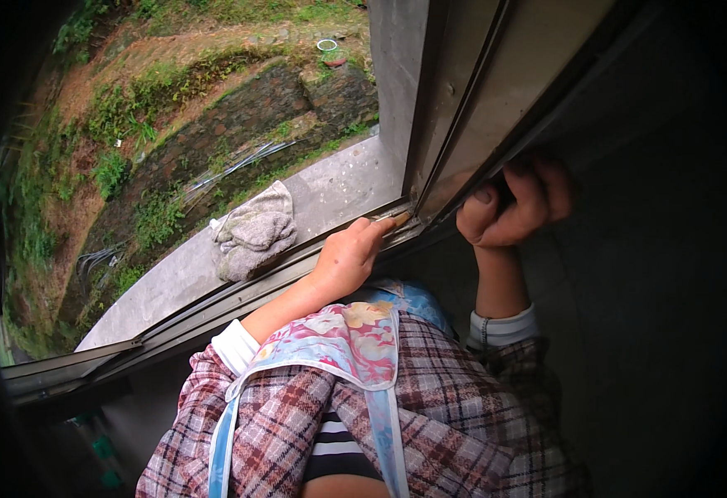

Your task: The person cleans a window frame and sill using a cloth and a small stick-like tool. They wipe the frame, scrape along the edges, and rinse the cloth in a red bucket of soapy water before continuing to wipe the frame.

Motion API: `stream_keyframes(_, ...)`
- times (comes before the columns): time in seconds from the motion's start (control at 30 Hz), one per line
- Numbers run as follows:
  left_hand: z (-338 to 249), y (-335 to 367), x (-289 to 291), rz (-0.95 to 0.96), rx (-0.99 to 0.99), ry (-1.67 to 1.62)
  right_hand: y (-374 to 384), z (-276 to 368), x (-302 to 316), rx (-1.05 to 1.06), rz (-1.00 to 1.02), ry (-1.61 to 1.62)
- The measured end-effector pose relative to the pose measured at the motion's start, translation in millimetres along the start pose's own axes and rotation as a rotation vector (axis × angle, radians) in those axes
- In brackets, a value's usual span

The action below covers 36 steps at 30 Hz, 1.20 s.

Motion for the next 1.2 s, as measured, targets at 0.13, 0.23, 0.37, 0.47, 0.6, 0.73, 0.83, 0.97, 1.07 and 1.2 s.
stream_keyframes(0.13,-2.1,-0.5,1.0,0.043,-0.020,0.066,-0.1,0.1,-0.2,-0.005,0.005,-0.010)
stream_keyframes(0.23,-5.7,1.7,5.8,0.063,0.009,0.076,-0.4,0.7,-0.4,-0.033,-0.037,0.019)
stream_keyframes(0.37,11.3,3.4,3.5,-0.027,0.007,-0.180,-2.4,0.3,-0.5,-0.028,-0.009,0.009)
stream_keyframes(0.47,17.0,4.2,5.1,-0.072,-0.030,-0.263,-2.2,0.9,-1.1,-0.020,-0.022,0.017)
stream_keyframes(0.6,24.5,3.1,9.6,0.108,0.215,-0.577,-3.5,-1.0,0.4,-0.063,-0.048,0.030)
stream_keyframes(0.73,31.7,-10.5,27.2,0.093,0.507,-1.116,-1.2,1.4,-0.9,-0.058,-0.053,0.020)
stream_keyframes(0.83,66.3,2.4,84.7,-0.183,0.453,-1.140,-2.5,-0.3,-0.3,-0.067,-0.068,0.017)
stream_keyframes(0.97,148.2,10.5,181.7,-0.356,0.650,-0.197,-1.9,1.5,-1.1,-0.074,-0.065,0.015)
stream_keyframes(1.07,105.4,5.7,181.5,-0.179,0.270,0.354,-6.7,-1.5,-0.8,-0.077,-0.088,0.038)
stream_keyframes(1.2,30.2,-26.5,124.1,0.107,0.103,0.075,-6.5,-0.9,0.8,-0.083,-0.054,0.024)
Point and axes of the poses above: each hand's wrist, its own y-axis towards the middle knuckle, its own x-axis out of the back of the hand, z = x × y, the point moved 7 cm from there along y, towards the middle knuckle
